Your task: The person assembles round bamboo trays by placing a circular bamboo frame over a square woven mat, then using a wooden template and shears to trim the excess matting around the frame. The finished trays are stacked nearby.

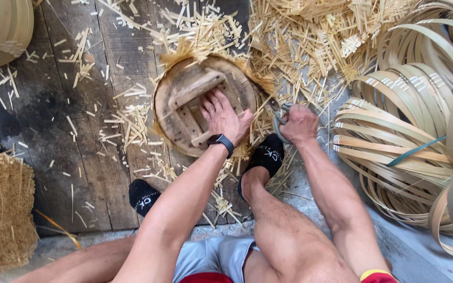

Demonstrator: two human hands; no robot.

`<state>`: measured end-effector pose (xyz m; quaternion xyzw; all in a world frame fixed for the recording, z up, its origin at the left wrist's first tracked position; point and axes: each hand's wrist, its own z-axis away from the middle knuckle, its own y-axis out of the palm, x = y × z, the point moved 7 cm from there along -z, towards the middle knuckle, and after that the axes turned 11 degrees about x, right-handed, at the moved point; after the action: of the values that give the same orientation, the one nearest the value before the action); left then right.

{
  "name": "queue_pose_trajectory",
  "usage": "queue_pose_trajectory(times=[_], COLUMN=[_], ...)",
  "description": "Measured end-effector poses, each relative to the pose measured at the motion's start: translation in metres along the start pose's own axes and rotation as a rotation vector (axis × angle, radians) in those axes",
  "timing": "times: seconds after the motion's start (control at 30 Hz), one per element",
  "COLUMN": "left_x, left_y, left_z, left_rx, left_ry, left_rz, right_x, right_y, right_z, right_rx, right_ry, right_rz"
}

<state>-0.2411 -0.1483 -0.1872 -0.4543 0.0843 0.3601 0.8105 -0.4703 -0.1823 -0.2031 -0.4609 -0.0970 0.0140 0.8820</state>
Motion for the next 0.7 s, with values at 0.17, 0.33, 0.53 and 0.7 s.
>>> queue_pose_trajectory(times=[0.17,0.33,0.53,0.7], left_x=[-0.001,0.005,0.01,0.008], left_y=[-0.002,0.002,0.006,0.0], left_z=[0.001,0.004,0.009,0.011], left_rx=[0.004,0.001,0.044,0.069], left_ry=[0.076,0.18,0.241,0.256], left_rz=[-0.036,-0.141,-0.179,-0.186], right_x=[0.031,0.011,0.026,0.023], right_y=[-0.035,-0.009,-0.018,-0.009], right_z=[-0.007,-0.027,-0.013,-0.037], right_rx=[-0.438,-0.001,-0.296,0.053], right_ry=[-0.187,-0.018,-0.094,0.038], right_rz=[0.19,0.081,0.158,0.141])
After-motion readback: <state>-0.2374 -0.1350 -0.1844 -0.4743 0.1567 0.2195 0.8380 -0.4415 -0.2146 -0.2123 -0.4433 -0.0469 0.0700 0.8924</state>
